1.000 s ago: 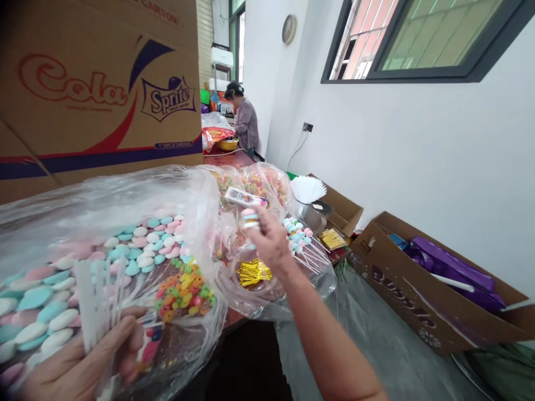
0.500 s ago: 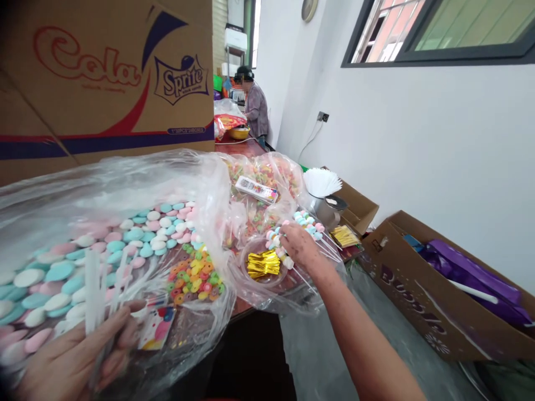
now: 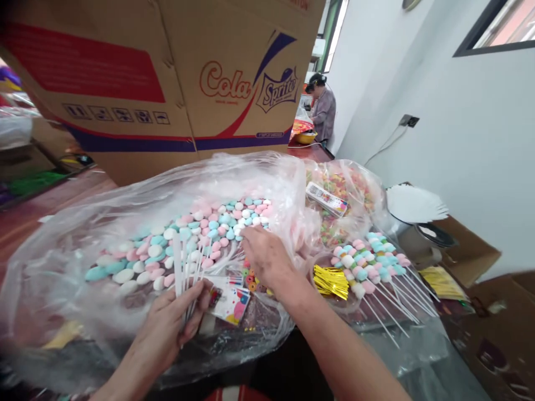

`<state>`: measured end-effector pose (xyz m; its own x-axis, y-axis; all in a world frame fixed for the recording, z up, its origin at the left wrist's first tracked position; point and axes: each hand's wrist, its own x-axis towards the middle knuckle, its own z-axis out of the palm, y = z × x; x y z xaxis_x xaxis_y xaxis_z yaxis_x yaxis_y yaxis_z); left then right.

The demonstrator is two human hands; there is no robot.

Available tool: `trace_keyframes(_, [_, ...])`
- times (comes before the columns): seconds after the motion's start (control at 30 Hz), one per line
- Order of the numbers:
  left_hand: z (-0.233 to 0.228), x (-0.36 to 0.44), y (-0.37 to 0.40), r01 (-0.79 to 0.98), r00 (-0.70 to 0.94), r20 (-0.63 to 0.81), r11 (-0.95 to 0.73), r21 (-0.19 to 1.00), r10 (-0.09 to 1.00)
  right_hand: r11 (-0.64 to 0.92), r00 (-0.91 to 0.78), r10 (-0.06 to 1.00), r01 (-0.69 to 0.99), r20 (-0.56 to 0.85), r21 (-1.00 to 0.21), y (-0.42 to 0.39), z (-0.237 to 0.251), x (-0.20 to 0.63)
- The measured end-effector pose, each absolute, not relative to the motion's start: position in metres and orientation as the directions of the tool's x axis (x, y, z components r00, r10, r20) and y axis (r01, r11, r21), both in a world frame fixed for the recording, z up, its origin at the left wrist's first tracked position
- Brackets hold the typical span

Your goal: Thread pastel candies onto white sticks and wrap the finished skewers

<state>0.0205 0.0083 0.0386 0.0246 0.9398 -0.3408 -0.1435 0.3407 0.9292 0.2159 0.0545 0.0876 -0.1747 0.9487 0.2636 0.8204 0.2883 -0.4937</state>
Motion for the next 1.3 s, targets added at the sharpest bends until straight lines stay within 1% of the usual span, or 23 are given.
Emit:
trace_keyframes(0.1, [0.040,0.017,0.007,-0.156,0.032,-0.367,0.367,0.917,0.930,0.213,-0.187,0.976,0.931,0.113,-0.298,0.093,0.072,0.190])
trace_keyframes(0.13, [0.040,0.016,0.006,-0.152,0.025,-0.357,0.357,0.922,0.934,0.189,-0.172,0.981,0.952,0.090,-0.239,0.103,0.066,0.185])
trace_keyframes(0.23, [0.039,0.013,0.005,-0.160,-0.007,-0.333,0.328,0.931,0.943,0.170,-0.162,0.985,0.975,0.065,-0.144,0.117,0.047,0.178])
trace_keyframes(0.33, [0.035,0.013,0.006,-0.191,-0.029,-0.328,0.317,0.929,0.944,0.220,-0.216,0.975,0.972,0.051,-0.083,0.114,0.036,0.180])
trace_keyframes(0.43, [0.029,0.015,0.008,-0.224,-0.029,-0.314,0.300,0.927,0.949,0.302,-0.302,0.953,0.949,0.007,-0.086,0.108,0.035,0.188])
trace_keyframes(0.5, [0.024,0.016,0.010,-0.242,-0.033,-0.304,0.288,0.927,0.952,0.309,-0.316,0.948,0.940,-0.031,-0.143,0.105,0.039,0.195])
trace_keyframes(0.57, [0.021,0.017,0.011,-0.245,-0.033,-0.299,0.283,0.927,0.954,0.252,-0.271,0.962,0.933,-0.042,-0.258,0.103,0.043,0.203])
trace_keyframes(0.63, [0.021,0.017,0.012,-0.242,-0.024,-0.299,0.284,0.928,0.954,0.155,-0.171,0.985,0.912,-0.008,-0.379,0.101,0.047,0.210])
trace_keyframes(0.7, [0.022,0.017,0.012,-0.235,-0.021,-0.302,0.289,0.928,0.953,0.093,-0.082,0.996,0.887,0.044,-0.451,0.098,0.049,0.215])
trace_keyframes(0.73, [0.022,0.018,0.012,-0.230,-0.024,-0.302,0.289,0.929,0.953,0.092,-0.068,0.995,0.883,0.067,-0.460,0.096,0.048,0.216])
trace_keyframes(0.77, [0.022,0.018,0.012,-0.219,-0.025,-0.301,0.289,0.932,0.953,0.112,-0.083,0.993,0.885,0.085,-0.451,0.094,0.047,0.216])
trace_keyframes(0.83, [0.021,0.018,0.010,-0.183,-0.020,-0.288,0.279,0.943,0.958,0.184,-0.158,0.983,0.901,0.098,-0.394,0.089,0.042,0.212])
trace_keyframes(0.93, [0.018,0.018,0.007,-0.143,-0.015,-0.246,0.241,0.960,0.969,0.280,-0.266,0.960,0.927,0.086,-0.251,0.082,0.033,0.202])
trace_keyframes(1.0, [0.015,0.017,0.006,-0.114,-0.012,-0.228,0.225,0.968,0.974,0.307,-0.297,0.951,0.935,0.081,-0.178,0.079,0.027,0.197])
trace_keyframes(1.07, [0.014,0.016,0.005,-0.078,0.004,-0.229,0.229,0.970,0.973,0.318,-0.306,0.947,0.934,0.098,-0.163,0.079,0.024,0.193])
trace_keyframes(1.1, [0.013,0.016,0.005,-0.062,0.010,-0.233,0.233,0.970,0.972,0.315,-0.298,0.948,0.929,0.112,-0.195,0.079,0.023,0.193])
trace_keyframes(1.13, [0.012,0.015,0.005,-0.052,0.013,-0.235,0.235,0.971,0.972,0.292,-0.267,0.956,0.915,0.125,-0.278,0.080,0.024,0.193])
trace_keyframes(1.2, [0.009,0.015,0.006,-0.042,0.010,-0.235,0.236,0.971,0.972,0.205,-0.163,0.978,0.842,0.128,-0.499,0.083,0.026,0.195])
trace_keyframes(1.23, [0.007,0.015,0.006,-0.034,0.009,-0.230,0.230,0.973,0.973,0.150,-0.100,0.988,0.778,0.116,-0.611,0.084,0.028,0.197])
trace_keyframes(1.27, [0.005,0.015,0.006,-0.022,0.011,-0.219,0.219,0.975,0.976,0.096,-0.036,0.995,0.679,0.098,-0.728,0.084,0.031,0.199])
trace_keyframes(1.3, [0.003,0.015,0.007,-0.009,0.015,-0.203,0.203,0.979,0.979,0.052,0.019,0.997,0.538,0.073,-0.842,0.084,0.034,0.201])
